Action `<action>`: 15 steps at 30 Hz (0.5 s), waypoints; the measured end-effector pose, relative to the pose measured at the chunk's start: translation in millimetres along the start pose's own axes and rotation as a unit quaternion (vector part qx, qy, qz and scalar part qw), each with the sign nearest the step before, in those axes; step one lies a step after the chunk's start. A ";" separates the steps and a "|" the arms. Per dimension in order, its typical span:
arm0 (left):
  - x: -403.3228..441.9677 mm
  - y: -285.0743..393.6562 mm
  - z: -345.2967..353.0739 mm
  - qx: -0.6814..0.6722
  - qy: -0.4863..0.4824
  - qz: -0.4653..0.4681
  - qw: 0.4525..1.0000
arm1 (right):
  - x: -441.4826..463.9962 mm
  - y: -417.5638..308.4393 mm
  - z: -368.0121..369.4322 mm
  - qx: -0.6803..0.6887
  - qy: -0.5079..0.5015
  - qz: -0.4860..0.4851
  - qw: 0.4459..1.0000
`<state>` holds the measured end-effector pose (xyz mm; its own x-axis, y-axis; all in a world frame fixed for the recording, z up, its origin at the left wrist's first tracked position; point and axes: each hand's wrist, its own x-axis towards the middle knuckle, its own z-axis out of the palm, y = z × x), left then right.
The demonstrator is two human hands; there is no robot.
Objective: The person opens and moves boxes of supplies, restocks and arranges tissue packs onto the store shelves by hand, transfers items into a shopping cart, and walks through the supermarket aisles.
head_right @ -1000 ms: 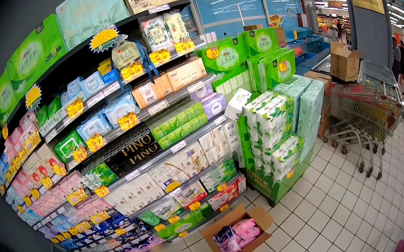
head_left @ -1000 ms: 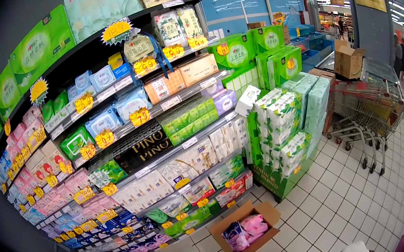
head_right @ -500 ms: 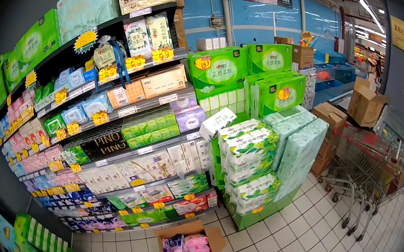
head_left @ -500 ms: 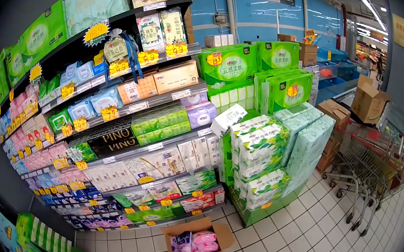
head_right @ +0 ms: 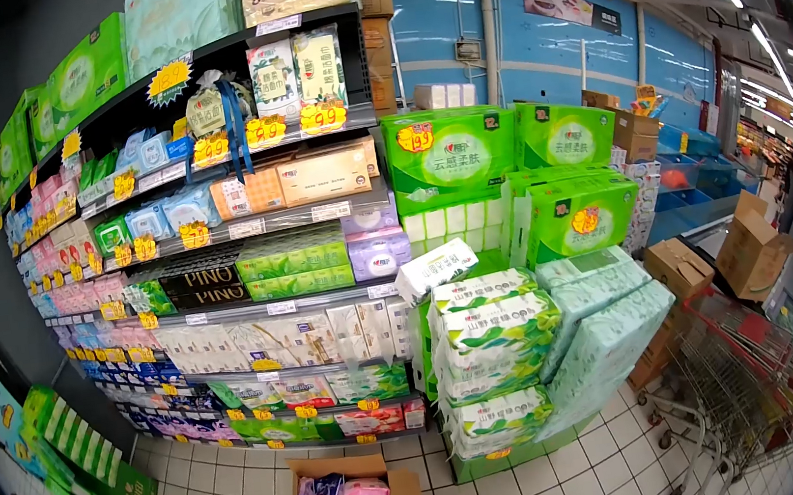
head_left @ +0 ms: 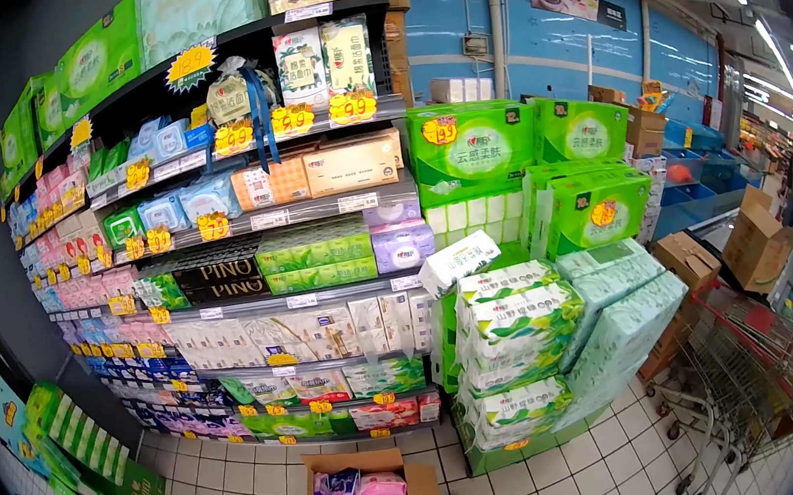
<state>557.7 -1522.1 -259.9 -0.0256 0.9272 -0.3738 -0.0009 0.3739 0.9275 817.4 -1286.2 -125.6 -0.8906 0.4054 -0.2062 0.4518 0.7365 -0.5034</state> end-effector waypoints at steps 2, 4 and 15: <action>22.0 5.3 -14.4 0.004 0.028 0.022 0.999 | 56.8 -28.6 -98.8 -0.022 -0.013 -0.046 0.999; 42.1 13.0 -31.5 0.000 0.060 0.045 0.997 | 114.4 -69.7 -188.5 -0.086 0.086 -0.180 0.976; 126.0 31.2 -191.3 0.029 0.237 0.102 0.966 | 391.0 -352.2 -478.8 -0.315 0.408 -0.490 0.703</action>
<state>363.1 -1398.2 -276.4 -0.4739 0.8719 -0.1237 0.1088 0.1974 0.9743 335.0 -1127.9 372.8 -0.5806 -0.4765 0.6602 -0.1953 0.8687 0.4553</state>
